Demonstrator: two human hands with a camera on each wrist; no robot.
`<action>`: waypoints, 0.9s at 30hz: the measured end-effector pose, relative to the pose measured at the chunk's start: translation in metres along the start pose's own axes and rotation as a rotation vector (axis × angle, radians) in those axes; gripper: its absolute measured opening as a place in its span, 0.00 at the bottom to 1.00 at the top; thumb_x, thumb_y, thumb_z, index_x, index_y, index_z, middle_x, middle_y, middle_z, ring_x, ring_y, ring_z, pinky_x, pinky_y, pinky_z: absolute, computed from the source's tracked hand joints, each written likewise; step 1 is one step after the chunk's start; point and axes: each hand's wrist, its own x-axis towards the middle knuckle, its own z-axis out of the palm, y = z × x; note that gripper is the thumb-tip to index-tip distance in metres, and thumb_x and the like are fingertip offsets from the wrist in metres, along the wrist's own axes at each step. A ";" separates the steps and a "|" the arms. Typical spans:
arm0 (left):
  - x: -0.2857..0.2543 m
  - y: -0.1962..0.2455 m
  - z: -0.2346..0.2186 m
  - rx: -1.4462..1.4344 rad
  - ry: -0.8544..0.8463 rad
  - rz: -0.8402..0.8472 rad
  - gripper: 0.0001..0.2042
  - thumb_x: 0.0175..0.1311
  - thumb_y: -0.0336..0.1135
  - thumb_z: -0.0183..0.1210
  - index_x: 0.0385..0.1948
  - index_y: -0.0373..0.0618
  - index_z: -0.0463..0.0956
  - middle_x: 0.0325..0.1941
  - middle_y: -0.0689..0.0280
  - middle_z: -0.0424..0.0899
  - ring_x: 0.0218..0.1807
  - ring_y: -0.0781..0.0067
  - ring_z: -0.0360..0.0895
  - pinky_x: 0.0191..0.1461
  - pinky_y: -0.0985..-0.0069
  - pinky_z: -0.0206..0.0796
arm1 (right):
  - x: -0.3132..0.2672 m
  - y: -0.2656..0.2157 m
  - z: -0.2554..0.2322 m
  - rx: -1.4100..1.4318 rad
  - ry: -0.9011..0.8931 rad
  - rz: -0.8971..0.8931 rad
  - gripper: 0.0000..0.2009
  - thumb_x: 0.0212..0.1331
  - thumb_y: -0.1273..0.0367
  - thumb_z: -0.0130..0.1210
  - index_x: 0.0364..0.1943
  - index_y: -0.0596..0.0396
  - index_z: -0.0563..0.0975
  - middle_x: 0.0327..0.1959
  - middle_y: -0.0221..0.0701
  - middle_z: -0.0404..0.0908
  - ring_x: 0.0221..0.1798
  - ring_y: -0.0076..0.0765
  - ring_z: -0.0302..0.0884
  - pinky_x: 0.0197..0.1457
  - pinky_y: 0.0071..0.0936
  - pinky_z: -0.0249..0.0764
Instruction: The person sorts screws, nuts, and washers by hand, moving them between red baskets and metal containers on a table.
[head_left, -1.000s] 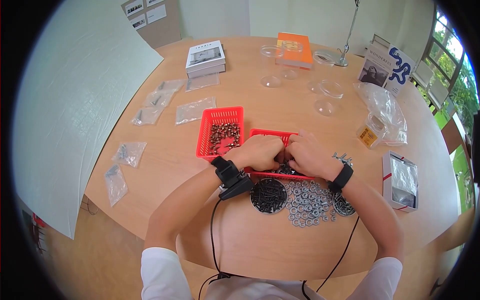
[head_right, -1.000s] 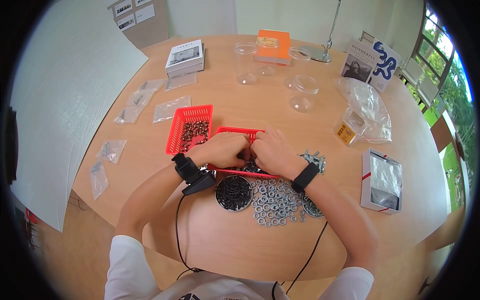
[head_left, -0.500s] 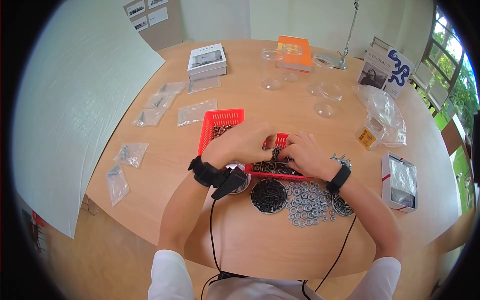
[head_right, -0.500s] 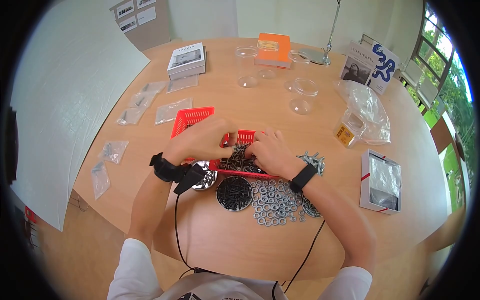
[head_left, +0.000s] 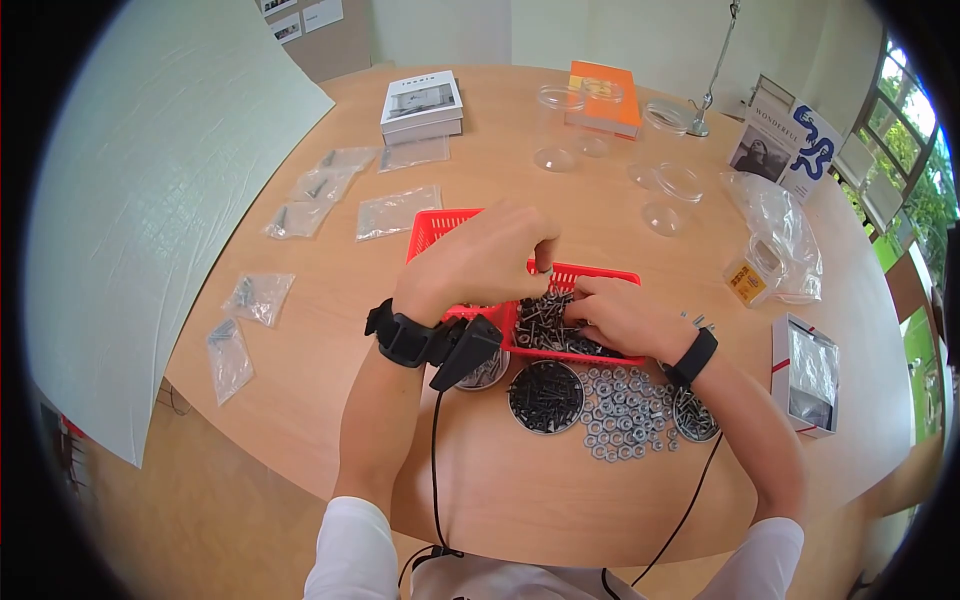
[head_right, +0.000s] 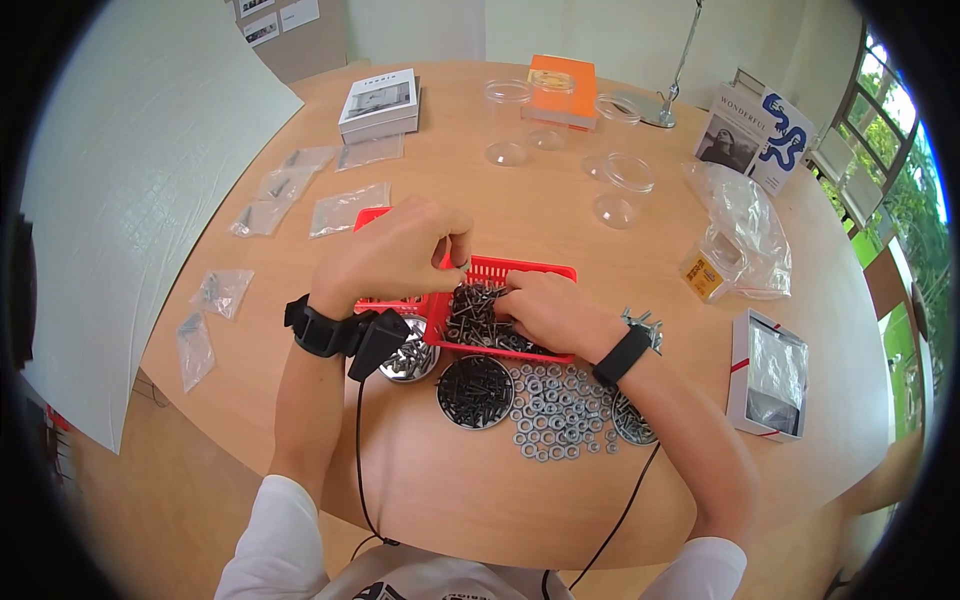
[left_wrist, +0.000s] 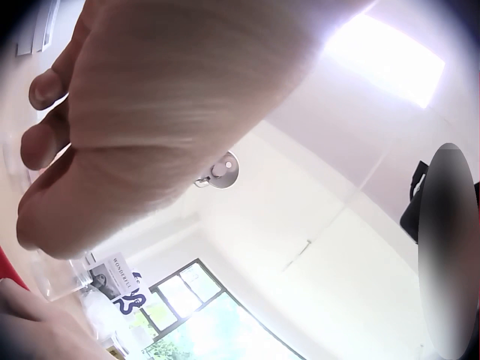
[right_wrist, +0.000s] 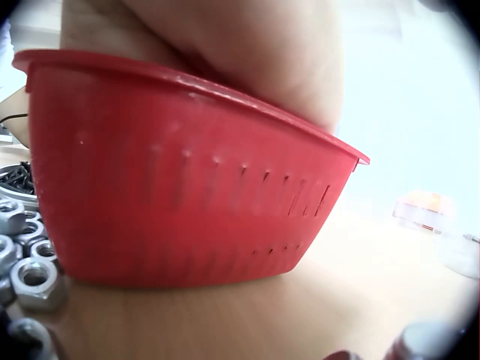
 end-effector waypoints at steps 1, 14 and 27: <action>0.002 -0.002 0.002 -0.006 -0.041 -0.036 0.06 0.49 0.28 0.64 0.25 0.38 0.77 0.29 0.56 0.82 0.35 0.54 0.79 0.40 0.63 0.71 | 0.000 0.000 -0.001 0.009 -0.029 0.029 0.08 0.54 0.73 0.58 0.37 0.53 0.84 0.38 0.38 0.78 0.47 0.46 0.79 0.51 0.43 0.76; 0.005 -0.002 0.073 0.504 0.041 -0.178 0.04 0.55 0.29 0.61 0.26 0.42 0.84 0.29 0.54 0.85 0.35 0.52 0.87 0.35 0.59 0.78 | 0.002 -0.001 -0.006 -0.033 -0.166 0.070 0.13 0.54 0.74 0.61 0.45 0.56 0.84 0.45 0.38 0.78 0.52 0.48 0.77 0.56 0.42 0.75; 0.004 -0.003 0.084 0.485 -0.025 -0.180 0.04 0.56 0.29 0.61 0.27 0.44 0.85 0.29 0.55 0.86 0.36 0.51 0.87 0.37 0.59 0.78 | -0.010 0.000 -0.011 0.063 0.113 0.063 0.10 0.52 0.73 0.56 0.39 0.60 0.76 0.37 0.44 0.79 0.44 0.56 0.78 0.48 0.49 0.75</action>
